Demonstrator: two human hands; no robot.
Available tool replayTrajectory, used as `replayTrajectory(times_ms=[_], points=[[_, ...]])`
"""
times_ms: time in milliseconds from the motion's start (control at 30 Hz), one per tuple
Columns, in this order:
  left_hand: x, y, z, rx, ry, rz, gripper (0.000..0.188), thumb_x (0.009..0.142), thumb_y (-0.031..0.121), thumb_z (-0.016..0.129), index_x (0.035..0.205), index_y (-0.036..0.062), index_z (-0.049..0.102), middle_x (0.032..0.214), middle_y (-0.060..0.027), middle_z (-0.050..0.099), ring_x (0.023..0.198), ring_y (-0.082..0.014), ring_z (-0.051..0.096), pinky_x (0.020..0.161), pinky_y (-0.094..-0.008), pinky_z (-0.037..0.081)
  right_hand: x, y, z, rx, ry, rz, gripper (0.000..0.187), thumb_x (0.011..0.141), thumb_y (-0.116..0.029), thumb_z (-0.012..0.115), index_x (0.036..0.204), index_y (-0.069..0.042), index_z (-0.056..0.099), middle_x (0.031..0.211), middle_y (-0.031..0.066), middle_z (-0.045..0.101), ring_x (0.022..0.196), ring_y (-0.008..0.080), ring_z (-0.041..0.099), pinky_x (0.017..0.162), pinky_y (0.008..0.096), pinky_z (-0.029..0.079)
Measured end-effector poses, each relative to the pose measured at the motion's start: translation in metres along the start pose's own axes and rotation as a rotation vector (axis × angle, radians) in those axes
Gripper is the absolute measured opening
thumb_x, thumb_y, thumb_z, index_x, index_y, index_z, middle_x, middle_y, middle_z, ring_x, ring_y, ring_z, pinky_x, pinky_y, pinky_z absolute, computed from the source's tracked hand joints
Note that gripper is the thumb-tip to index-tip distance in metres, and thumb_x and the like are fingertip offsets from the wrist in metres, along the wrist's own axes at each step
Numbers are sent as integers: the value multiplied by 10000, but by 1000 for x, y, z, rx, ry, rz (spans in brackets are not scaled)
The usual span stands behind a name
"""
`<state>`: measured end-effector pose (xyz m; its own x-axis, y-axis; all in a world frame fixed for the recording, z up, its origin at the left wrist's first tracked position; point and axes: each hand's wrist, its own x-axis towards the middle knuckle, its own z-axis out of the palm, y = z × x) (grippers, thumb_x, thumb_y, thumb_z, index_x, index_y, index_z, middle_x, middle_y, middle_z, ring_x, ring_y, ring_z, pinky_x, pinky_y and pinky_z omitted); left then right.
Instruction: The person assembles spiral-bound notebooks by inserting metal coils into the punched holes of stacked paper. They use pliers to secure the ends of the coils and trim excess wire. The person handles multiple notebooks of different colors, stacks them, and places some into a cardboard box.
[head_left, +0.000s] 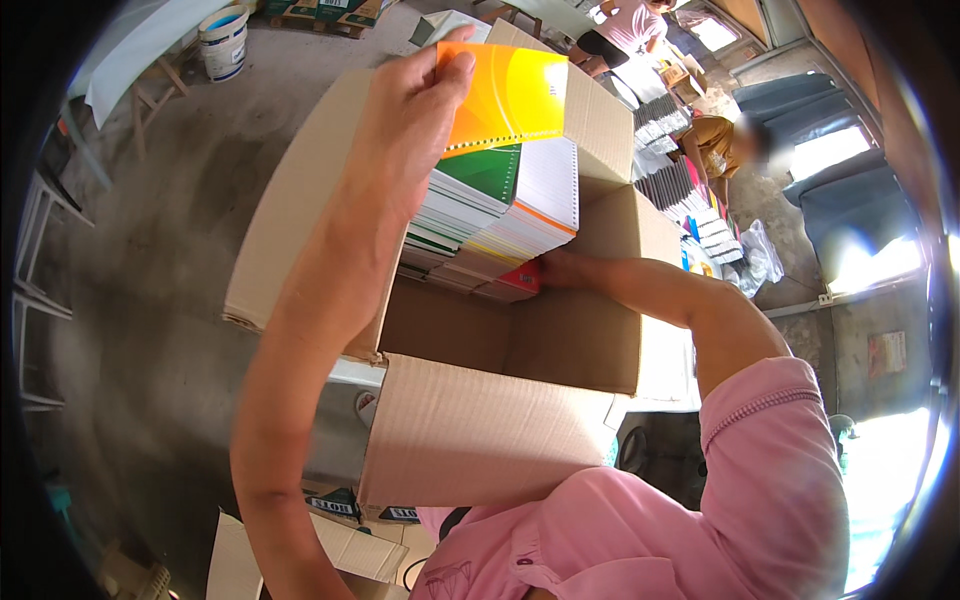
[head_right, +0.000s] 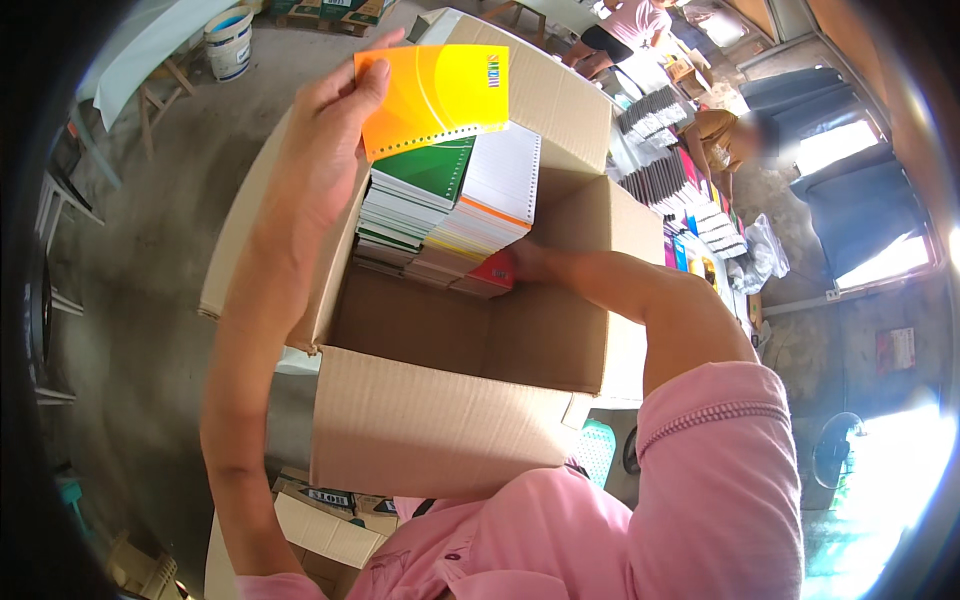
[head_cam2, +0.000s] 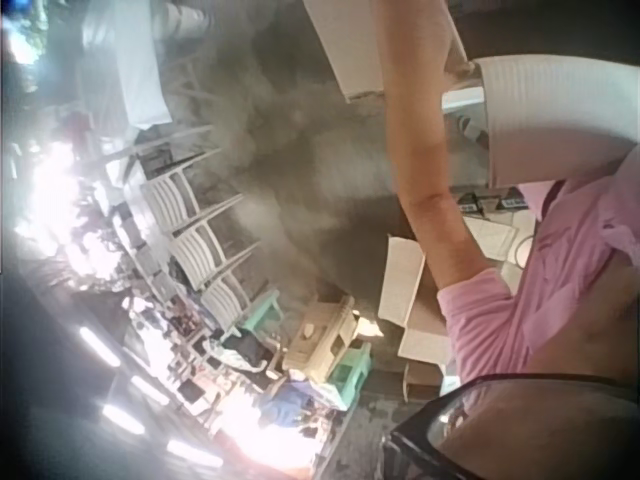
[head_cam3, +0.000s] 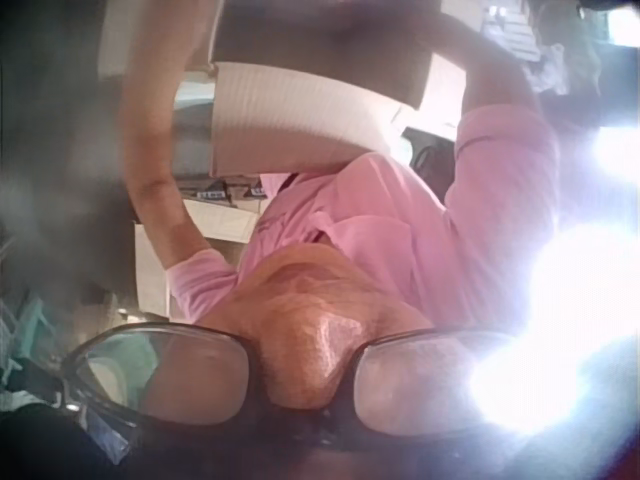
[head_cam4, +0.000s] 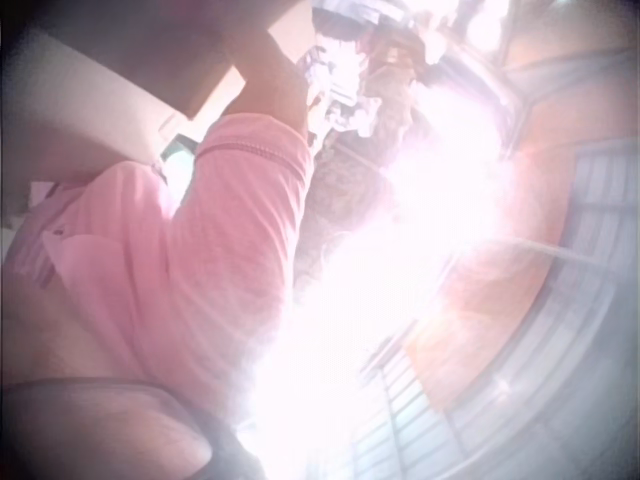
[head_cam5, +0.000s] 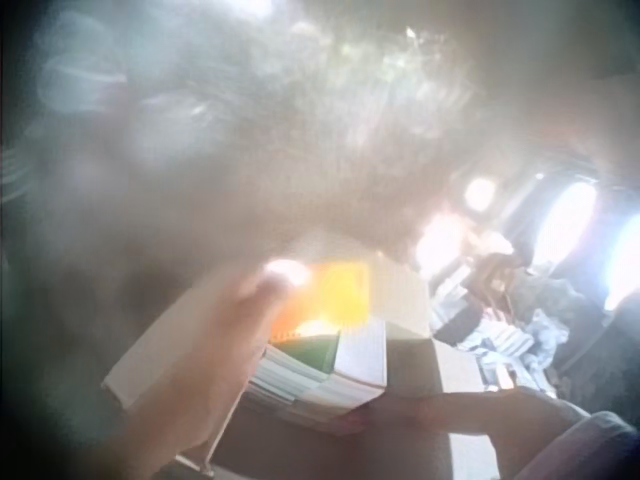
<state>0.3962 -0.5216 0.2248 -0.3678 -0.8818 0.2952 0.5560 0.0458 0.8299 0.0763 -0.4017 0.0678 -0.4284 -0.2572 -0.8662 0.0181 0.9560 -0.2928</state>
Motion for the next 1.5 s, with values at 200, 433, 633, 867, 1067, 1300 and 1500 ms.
replayTrajectory(times_ms=[200, 433, 633, 867, 1067, 1300, 1500], points=[[70, 24, 1, 321, -924, 297, 398, 970, 153, 546, 1344, 16, 526, 1182, -114, 610, 1026, -169, 572, 937, -309, 436, 4, 3, 5, 3, 2, -32, 408, 878, -245, 704, 1212, -39, 592, 1237, 99, 631, 1068, 242, 621, 894, 425, 529], [116, 18, 104, 1139, -1460, 313, 379, 916, 153, 609, 1282, 58, 582, 1342, -159, 555, 1224, -277, 519, 1054, -407, 388, 10, -3, 10, -6, -7, -85, 418, 875, -251, 708, 1216, -41, 590, 1238, 98, 631, 1070, 236, 622, 889, 415, 532], [118, -50, 81, 922, -543, 308, 462, 928, 144, 598, 1363, 22, 503, 1133, -125, 636, 952, -183, 590, 896, -323, 464, 17, -5, 10, -5, -14, -104, 426, 872, -256, 712, 1220, -42, 588, 1238, 98, 631, 1072, 231, 623, 886, 407, 535], [-5, -45, 61, 988, -86, -77, 578, 918, 105, 531, 1426, -77, 325, 1398, -269, 444, 1293, -448, 438, 1047, -455, 422, 12, -5, 16, -13, -11, -101, 436, 869, -262, 716, 1223, -44, 586, 1239, 97, 631, 1075, 225, 624, 882, 398, 538], [5, -21, 60, 1336, -586, 487, 538, 953, 265, 576, 1452, 139, 418, 1508, -133, 383, 1450, -339, 239, 1153, -511, 209, 6, -8, 20, -16, 9, -108, 444, 866, -267, 720, 1227, -45, 585, 1240, 97, 631, 1076, 220, 625, 878, 389, 540], [-6, -64, 46, 826, -827, 212, 505, 951, 243, 611, 1411, 108, 453, 1363, -152, 521, 1195, -315, 534, 1046, -438, 394, -22, -15, 23, 37, 37, -116, 454, 863, -273, 725, 1231, -47, 583, 1241, 96, 632, 1079, 214, 625, 874, 380, 543], [0, -43, 45, 891, -915, 184, 490, 950, 272, 609, 1396, 114, 482, 1334, -143, 552, 1197, -301, 525, 1050, -435, 376, -53, -23, 22, 98, 52, -126, 462, 861, -278, 729, 1234, -49, 581, 1242, 96, 632, 1081, 208, 626, 870, 372, 546]])
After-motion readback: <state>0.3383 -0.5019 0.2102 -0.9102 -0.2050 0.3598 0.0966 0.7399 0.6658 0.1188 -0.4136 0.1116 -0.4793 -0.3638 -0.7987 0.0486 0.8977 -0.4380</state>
